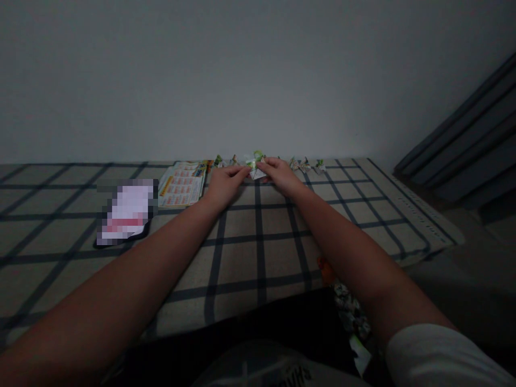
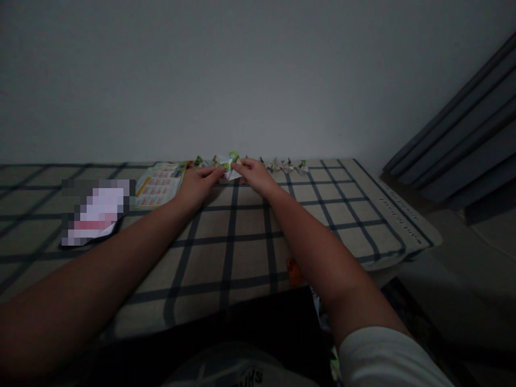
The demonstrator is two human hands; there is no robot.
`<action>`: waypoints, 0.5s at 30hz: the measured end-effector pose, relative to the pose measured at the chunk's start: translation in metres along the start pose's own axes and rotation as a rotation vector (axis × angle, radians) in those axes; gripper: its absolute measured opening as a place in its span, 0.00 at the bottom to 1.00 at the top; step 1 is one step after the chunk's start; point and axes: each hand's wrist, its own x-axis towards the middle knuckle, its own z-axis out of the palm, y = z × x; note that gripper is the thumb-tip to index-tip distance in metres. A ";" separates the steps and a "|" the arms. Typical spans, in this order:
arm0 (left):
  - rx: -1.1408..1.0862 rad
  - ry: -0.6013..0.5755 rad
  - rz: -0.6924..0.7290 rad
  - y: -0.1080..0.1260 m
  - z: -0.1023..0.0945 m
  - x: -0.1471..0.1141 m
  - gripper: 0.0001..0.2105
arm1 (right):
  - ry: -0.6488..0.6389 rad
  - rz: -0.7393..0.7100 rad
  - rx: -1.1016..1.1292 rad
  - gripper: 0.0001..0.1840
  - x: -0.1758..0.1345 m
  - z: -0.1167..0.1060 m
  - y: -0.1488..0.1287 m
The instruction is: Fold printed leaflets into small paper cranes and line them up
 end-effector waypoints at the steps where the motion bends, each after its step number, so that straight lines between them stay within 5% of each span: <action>1: -0.013 -0.018 -0.008 0.000 0.001 -0.001 0.13 | 0.001 0.013 0.003 0.20 0.000 0.000 -0.001; 15: -0.004 -0.087 0.014 -0.004 0.001 0.002 0.17 | -0.021 0.058 0.062 0.14 0.000 -0.002 -0.003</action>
